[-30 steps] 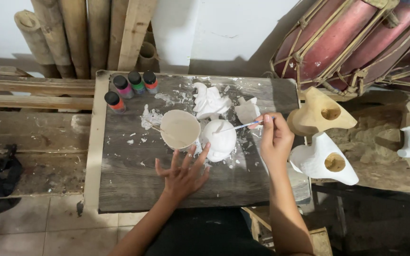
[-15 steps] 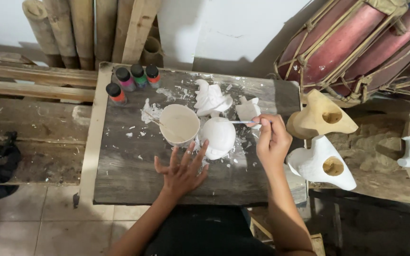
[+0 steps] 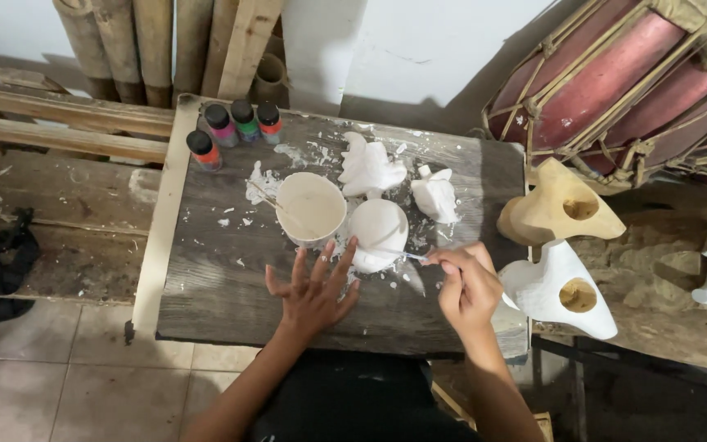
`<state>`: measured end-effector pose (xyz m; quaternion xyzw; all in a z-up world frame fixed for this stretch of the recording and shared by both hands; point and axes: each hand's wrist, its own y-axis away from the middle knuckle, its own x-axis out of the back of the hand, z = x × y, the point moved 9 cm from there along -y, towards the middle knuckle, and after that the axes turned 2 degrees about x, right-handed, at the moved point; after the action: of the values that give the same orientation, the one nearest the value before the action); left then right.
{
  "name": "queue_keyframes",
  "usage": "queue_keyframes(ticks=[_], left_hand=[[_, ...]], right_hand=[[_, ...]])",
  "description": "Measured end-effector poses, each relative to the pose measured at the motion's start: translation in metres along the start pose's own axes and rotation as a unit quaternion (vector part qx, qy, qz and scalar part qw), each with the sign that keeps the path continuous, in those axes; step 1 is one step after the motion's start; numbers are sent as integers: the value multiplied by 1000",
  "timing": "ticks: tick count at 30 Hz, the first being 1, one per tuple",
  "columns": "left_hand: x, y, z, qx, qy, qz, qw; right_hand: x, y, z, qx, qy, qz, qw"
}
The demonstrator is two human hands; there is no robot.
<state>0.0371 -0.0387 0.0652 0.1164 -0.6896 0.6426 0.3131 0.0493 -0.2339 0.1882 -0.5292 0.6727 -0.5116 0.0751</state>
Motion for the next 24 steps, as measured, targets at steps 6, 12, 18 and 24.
queue_keyframes(ticks=[6,12,18,24], left_hand=[[17,-21,-1,-14,-4,-20,1000],[5,1,0,22,-15,4,1000],[3,4,1,13,-23,0,1000],[0,10,3,17,-7,-12,1000]], right_hand=[[3,-1,1,12,-11,-3,1000],[0,-13,8,-1,-17,22,1000],[-12,-30,23,2,-25,38,999],[-21,-40,42,-10,7,29,999]])
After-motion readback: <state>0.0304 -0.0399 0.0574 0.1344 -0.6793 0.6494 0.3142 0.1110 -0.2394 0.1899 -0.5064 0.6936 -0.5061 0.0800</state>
